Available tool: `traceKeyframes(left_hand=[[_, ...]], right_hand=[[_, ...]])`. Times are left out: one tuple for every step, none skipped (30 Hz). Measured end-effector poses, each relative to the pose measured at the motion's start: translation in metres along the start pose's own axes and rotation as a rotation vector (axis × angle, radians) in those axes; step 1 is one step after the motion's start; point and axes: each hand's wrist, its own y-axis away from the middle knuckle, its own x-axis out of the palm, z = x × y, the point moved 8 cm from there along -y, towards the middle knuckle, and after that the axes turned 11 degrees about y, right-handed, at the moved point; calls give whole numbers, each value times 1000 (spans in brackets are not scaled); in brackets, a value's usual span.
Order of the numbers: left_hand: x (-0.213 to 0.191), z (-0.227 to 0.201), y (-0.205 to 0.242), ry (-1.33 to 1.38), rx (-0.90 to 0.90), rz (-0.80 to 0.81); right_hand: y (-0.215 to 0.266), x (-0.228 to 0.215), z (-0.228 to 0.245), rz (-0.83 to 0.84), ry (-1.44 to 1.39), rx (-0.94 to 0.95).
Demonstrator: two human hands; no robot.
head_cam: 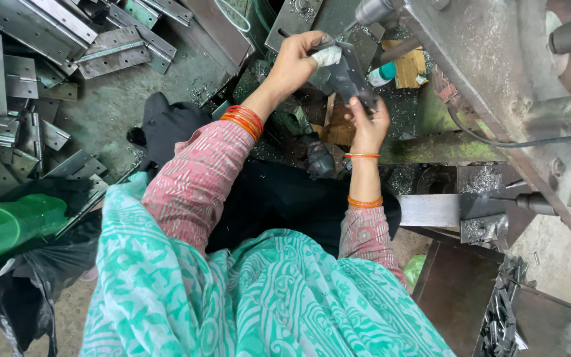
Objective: The person operates a metal press machine to process metal brackets. They repeatedly pick up a bracket, place it into the press, activate the machine, and then remove the processed bracket to place it in a pile.
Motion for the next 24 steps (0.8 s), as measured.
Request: traceKeyframes(left_hand=[[2,11,-3,148,-99,29],[-7,2,-5,-266,40,-30],[-16,-9,-5,-679,180,-90],[-16,-19,-3,-1090,321,-147],[-20,-16,-7,-1158,292,-138],[-24,-12,-9,-1228,258,-127],[-25,-8,-9,-1298,224,-116],[-26,-9,-10,-1313,241,-99],[-25,-10,-11,-1327,259,-82],[-22,-11,-10,-1342,275,-63],[-19,-7,-8,-1338,233,0],[-15,-4,-7,-1333,196,61],[-11,-2,-5,-1327,158,122],[-6,1,-1,-1329,141,193],[0,4,4,-1329,125,264],[5,8,9,-1327,106,333],[7,15,12,-1372,54,374],[8,22,17,-1414,-2,414],[8,31,20,-1456,-58,455],[11,33,20,-1478,-28,449],[12,37,19,-1500,3,442],[13,40,16,-1522,39,434],[13,43,12,-1532,59,419],[13,46,8,-1544,79,398]], right_hand=[[-3,-4,3,-36,-23,-33],[-5,-6,13,-73,91,-145],[-6,-6,24,-108,206,-258],[-6,-5,34,-144,323,-371],[-7,7,38,-100,530,-418],[-6,22,39,-51,735,-459],[-2,38,38,0,940,-499],[-3,57,38,55,1005,-538],[-3,76,40,111,1069,-576],[-1,91,41,168,1133,-612],[-1,100,44,207,1120,-594],[-2,107,49,242,1107,-579],[-3,112,55,277,1094,-565],[1,112,64,305,1070,-597],[7,110,73,332,1046,-629],[15,106,82,362,1023,-661],[19,98,80,399,1019,-512],[26,88,76,439,1014,-361],[35,79,70,477,1004,-210],[48,78,72,505,1058,-249],[61,79,72,533,1112,-288],[71,79,72,558,1167,-329],[78,77,64,561,1210,-274],[84,80,55,563,1251,-225]])
